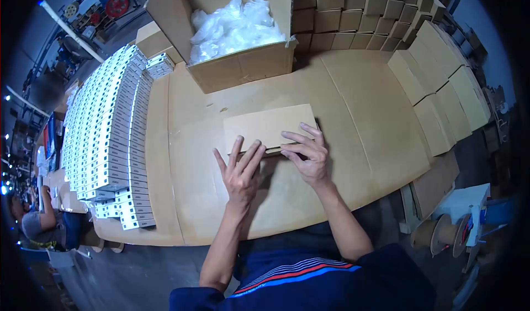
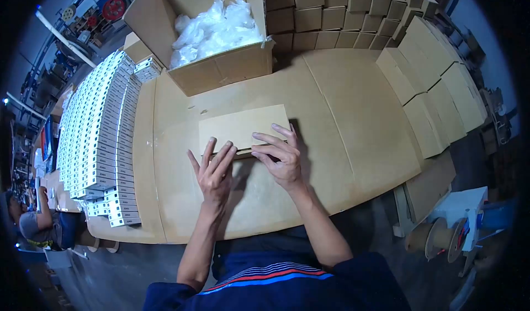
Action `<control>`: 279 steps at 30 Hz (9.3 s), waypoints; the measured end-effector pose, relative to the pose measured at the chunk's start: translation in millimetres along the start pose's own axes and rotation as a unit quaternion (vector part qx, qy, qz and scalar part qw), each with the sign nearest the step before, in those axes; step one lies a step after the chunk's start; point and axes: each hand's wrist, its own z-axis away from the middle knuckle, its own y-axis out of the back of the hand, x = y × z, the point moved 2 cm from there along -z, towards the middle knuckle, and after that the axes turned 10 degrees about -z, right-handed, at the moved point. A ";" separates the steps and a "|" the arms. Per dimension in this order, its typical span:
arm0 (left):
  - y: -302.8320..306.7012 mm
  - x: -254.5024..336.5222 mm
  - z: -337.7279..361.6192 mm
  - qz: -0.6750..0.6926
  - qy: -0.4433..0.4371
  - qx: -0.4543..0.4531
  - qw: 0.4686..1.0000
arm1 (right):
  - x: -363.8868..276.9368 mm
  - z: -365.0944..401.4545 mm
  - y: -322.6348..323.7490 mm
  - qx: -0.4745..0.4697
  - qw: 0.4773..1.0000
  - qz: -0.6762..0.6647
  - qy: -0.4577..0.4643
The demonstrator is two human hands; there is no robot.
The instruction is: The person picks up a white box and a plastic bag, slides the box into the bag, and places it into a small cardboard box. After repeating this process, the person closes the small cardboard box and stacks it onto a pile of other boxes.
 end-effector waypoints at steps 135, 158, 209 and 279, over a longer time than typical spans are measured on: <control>-225.0 277.8 -648.5 0.561 0.219 -0.316 0.733 | 168.7 -460.7 359.0 0.244 0.933 0.252 -0.082; 12.7 157.7 -425.9 0.627 0.089 -0.143 0.760 | -15.1 -308.0 377.4 0.105 0.981 0.093 0.132; 46.7 -39.3 38.1 0.474 0.225 -0.121 0.843 | 47.6 0.2 6.9 0.052 0.927 -0.164 -0.334; -56.4 -351.8 -184.4 0.032 0.121 0.070 0.990 | -3.1 -234.7 -312.1 -0.182 0.962 -0.200 -0.037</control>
